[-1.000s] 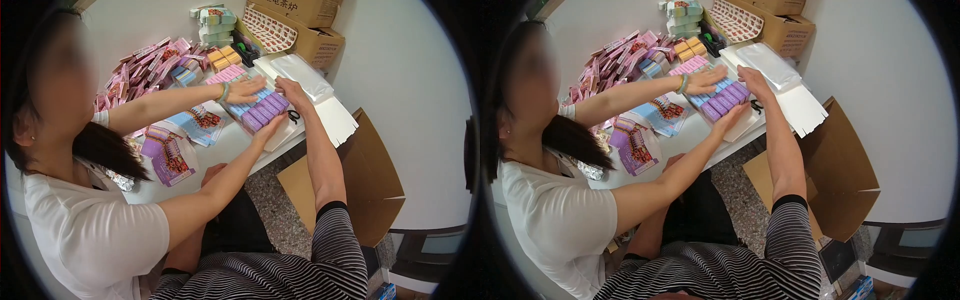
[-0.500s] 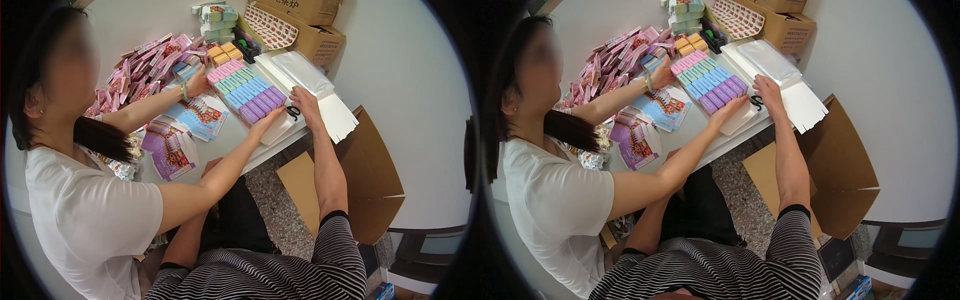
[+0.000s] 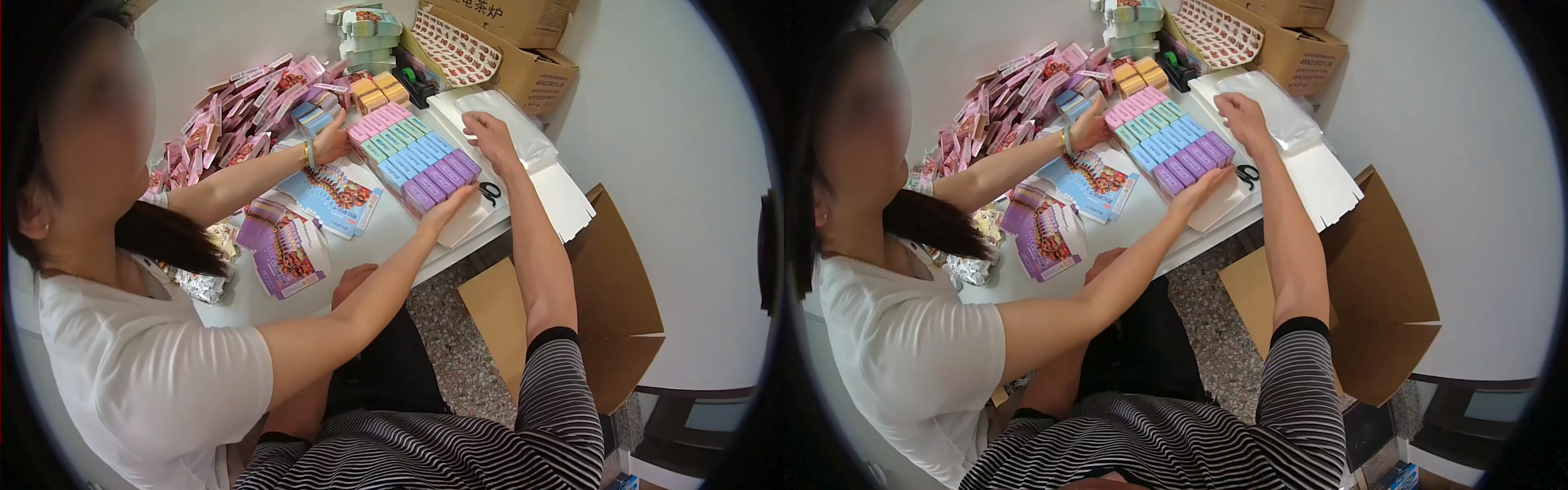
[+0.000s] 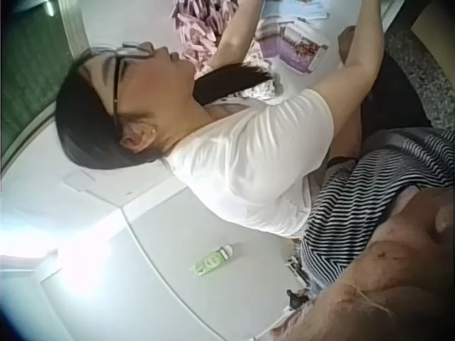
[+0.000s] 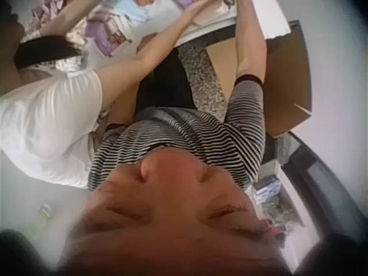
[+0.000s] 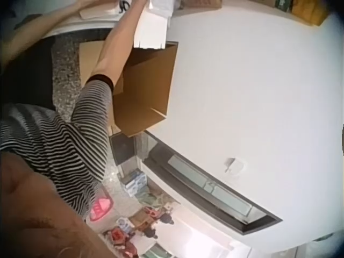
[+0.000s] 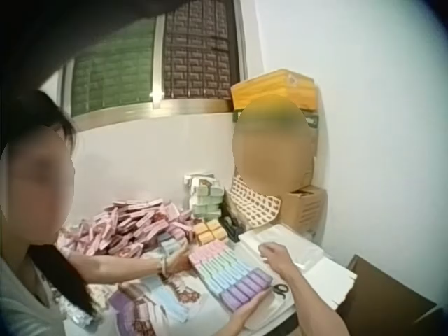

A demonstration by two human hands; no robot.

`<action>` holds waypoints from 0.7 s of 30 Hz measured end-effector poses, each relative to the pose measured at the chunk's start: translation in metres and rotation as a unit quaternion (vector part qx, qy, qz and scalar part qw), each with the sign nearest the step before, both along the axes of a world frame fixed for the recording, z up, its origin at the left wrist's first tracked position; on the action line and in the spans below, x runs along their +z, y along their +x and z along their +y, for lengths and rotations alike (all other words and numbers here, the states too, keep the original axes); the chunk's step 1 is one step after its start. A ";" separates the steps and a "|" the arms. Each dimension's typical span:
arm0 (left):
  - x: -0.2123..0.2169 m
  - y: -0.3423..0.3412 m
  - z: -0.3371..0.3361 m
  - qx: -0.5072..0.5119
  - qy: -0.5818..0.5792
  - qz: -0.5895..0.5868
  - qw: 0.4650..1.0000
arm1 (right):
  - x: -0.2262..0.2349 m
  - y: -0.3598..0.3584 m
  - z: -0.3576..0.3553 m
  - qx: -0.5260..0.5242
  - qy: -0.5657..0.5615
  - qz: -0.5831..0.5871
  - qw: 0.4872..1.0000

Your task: Packaging small items and cards into colorful envelopes at a work table.

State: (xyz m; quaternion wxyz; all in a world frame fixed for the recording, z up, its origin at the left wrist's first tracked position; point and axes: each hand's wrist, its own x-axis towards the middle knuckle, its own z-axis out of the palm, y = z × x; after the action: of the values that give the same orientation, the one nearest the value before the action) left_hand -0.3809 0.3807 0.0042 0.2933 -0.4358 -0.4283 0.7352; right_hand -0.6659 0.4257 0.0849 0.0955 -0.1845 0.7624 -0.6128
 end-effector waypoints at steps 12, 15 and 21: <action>0.004 -0.034 -0.021 -0.025 -0.056 -0.009 0.998 | -0.006 -0.079 -0.116 0.042 0.208 0.148 0.966; 0.004 -0.046 -0.026 -0.030 -0.066 -0.010 0.997 | -0.008 -0.100 -0.140 0.100 0.270 0.197 0.937; 0.006 -0.056 -0.040 -0.029 -0.088 -0.017 0.996 | -0.012 -0.125 -0.166 0.150 0.318 0.232 0.907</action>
State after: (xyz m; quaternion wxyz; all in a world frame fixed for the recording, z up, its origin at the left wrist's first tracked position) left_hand -0.4367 0.3406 0.0102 0.2677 -0.4845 -0.3542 0.7537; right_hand -0.7905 0.2598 0.0730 0.0600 -0.3934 0.8810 -0.2561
